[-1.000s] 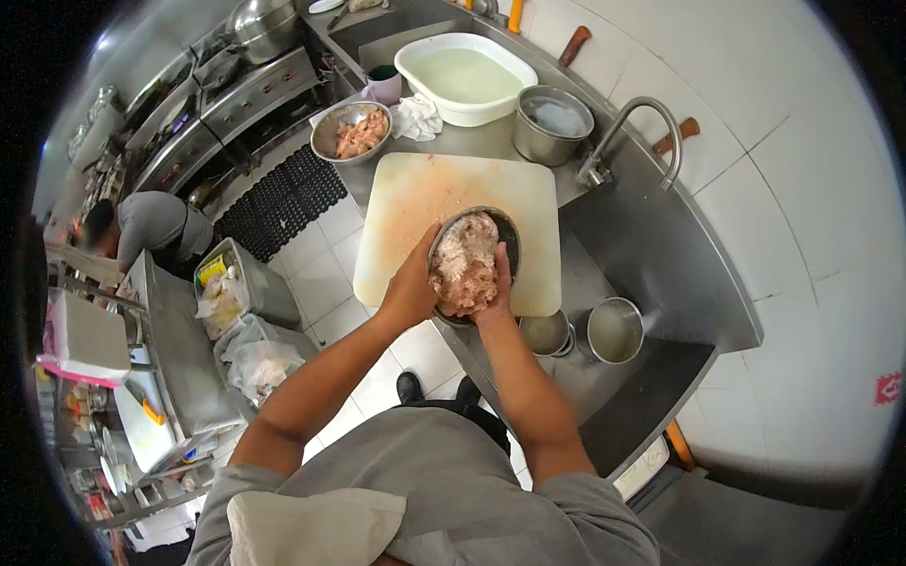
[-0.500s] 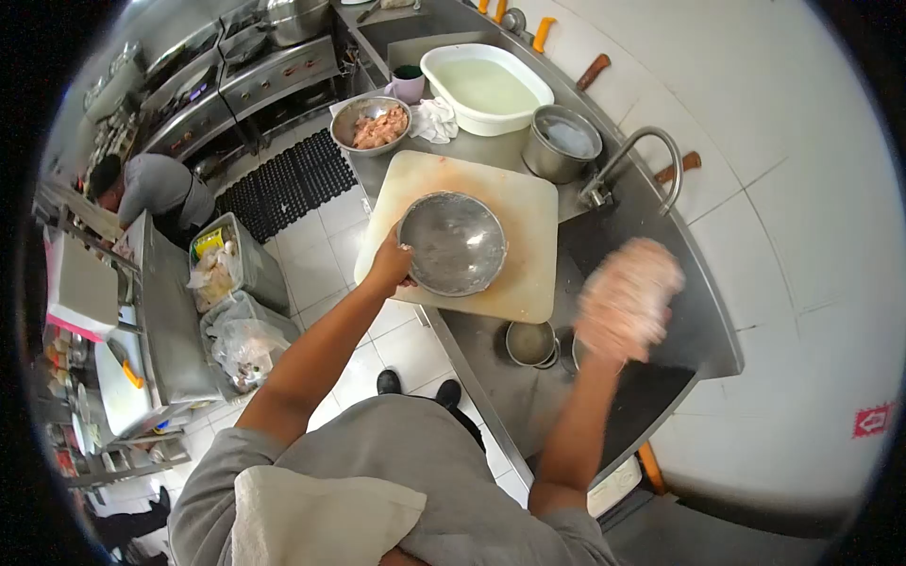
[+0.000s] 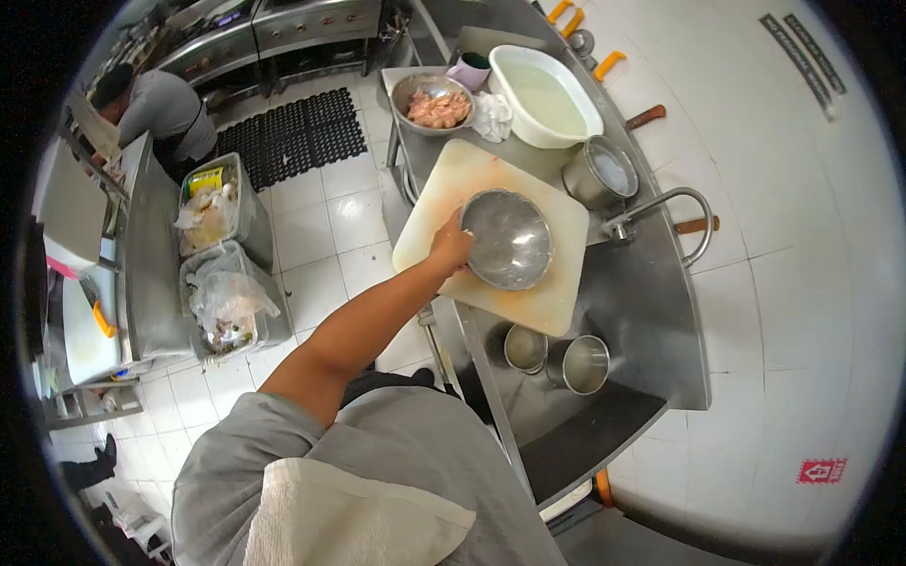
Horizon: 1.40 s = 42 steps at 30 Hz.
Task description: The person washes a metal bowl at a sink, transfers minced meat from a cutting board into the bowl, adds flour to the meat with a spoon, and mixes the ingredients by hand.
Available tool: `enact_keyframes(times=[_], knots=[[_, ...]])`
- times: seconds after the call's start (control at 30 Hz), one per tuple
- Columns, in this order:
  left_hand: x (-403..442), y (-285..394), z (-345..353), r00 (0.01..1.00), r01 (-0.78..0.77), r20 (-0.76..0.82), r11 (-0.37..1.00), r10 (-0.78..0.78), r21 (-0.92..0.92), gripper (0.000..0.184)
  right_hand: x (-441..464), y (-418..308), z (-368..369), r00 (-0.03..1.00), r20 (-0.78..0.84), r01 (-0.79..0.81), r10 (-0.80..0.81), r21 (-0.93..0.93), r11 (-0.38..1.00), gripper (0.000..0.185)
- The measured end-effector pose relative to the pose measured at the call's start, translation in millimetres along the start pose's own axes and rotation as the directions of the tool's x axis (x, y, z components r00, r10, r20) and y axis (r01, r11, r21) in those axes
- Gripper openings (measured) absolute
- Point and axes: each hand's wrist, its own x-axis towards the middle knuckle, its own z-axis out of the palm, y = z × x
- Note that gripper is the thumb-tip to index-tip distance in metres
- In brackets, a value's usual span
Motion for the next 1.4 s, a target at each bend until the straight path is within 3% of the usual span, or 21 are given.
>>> enact_keyframes(times=[0.07,0.13,0.23,0.3,0.37,0.43,0.47,0.53,0.57,0.63,0.7,0.77,0.87,0.93,1.07,1.13,1.17,1.23,1.33,1.37,1.4], knots=[[-12.3,13.2,-7.1,0.994,0.101,0.052,0.995,-0.1,-0.025,0.061,25.7,13.8,49.5,0.975,0.223,0.052,0.019,-0.305,0.951,0.044],[-2.3,1.2,0.9,0.999,0.05,-0.003,0.997,-0.05,0.065,0.062,42.9,27.9,88.3,0.93,0.368,0.208,0.013,-0.552,0.807,0.044],[-21.5,23.6,-13.9,0.979,0.186,0.085,0.983,-0.184,-0.008,0.06,60.5,54.1,129.5,0.884,0.465,0.316,0.05,-0.673,0.668,0.044],[-1.0,2.9,-8.3,0.996,0.075,0.052,0.996,-0.077,0.049,0.06,66.1,62.6,148.2,0.885,0.464,0.393,-0.044,-0.693,0.605,0.044],[-5.3,-30.9,1.8,0.998,0.006,0.062,0.992,-0.014,0.13,0.059,48.4,62.5,157.7,0.846,0.45,0.533,-0.287,-0.69,0.49,0.044],[18.4,-31.5,-10.1,0.97,-0.209,-0.087,0.962,0.227,0.176,0.059,56.9,28.8,139.1,0.82,0.322,0.565,-0.472,-0.583,0.584,0.044],[16.2,-12.1,-25.3,0.988,-0.124,0.11,0.987,0.112,0.102,0.061,65.5,20.8,116.1,0.918,0.193,0.39,-0.345,-0.291,0.874,0.047],[10.4,-28.3,-17.6,0.981,-0.168,-0.08,0.981,0.176,0.101,0.059,58.3,-9.7,111.7,0.997,-0.042,0.066,-0.072,-0.122,0.99,0.044],[8.5,-13.4,-24.5,0.978,-0.181,-0.082,0.976,0.191,0.117,0.059,62.9,-9.9,116.0,0.996,-0.051,0.073,-0.078,-0.104,0.992,0.044],[-11.0,12.0,-34.7,0.993,0.064,0.101,0.998,-0.061,-0.024,0.059,70.2,7.9,125.8,0.993,0.11,0.04,-0.036,-0.03,0.999,0.044],[-3.2,11.7,-25.5,0.994,0.045,0.097,0.997,-0.051,0.062,0.059,76.5,24.2,151.6,0.97,0.238,0.032,-0.043,0.053,0.998,0.043],[-0.9,8.8,-18.5,0.994,0.04,0.091,0.988,-0.054,0.148,0.06,95.4,51.6,185.1,0.929,0.257,0.314,-0.265,-0.172,0.934,0.045],[-5.2,2.7,-11.6,0.994,0.014,0.11,0.999,-0.019,0.05,0.061,104.2,55.1,224.2,0.957,0.218,0.253,-0.192,-0.301,0.919,0.045],[-4.8,6.7,-13.6,0.988,0.071,0.138,0.997,-0.075,0.034,0.06,124.7,77.3,250.4,0.879,0.287,0.471,-0.382,-0.387,0.793,0.045],[-5.6,9.7,-15.0,0.984,0.073,0.158,0.997,-0.076,0.025,0.06,151.9,81.8,282.6,0.846,0.45,0.419,-0.285,-0.23,0.879,0.044],[-5.4,9.9,-16.6,0.975,0.058,0.214,0.998,-0.061,0.02,0.059,166.0,94.8,301.2,0.689,0.706,0.175,-0.165,0.059,0.983,0.044],[-4.5,11.3,-17.3,0.974,0.054,0.217,0.998,-0.059,0.028,0.059,166.0,97.2,305.5,0.693,0.701,0.173,-0.168,0.065,0.983,0.044],[-3.3,12.6,-18.2,0.969,0.11,0.226,0.994,-0.102,-0.022,0.054,150.7,85.2,302.8,0.551,0.786,0.497,-0.281,-0.039,0.867,0.039],[-3.0,-2.5,-19.6,0.963,0.142,0.249,0.979,-0.104,-0.143,0.048,110.3,59.3,262.5,0.451,0.857,0.704,-0.247,-0.172,0.689,0.034],[3.5,-13.3,-19.3,0.953,0.172,0.278,0.971,-0.122,-0.164,0.046,95.3,63.5,249.8,0.458,0.856,0.696,-0.239,-0.177,0.696,0.034],[-0.3,-9.7,-18.6,0.949,0.181,0.289,0.97,-0.129,-0.162,0.046,79.6,72.1,234.0,0.429,0.801,0.814,-0.417,-0.143,0.563,0.035]])
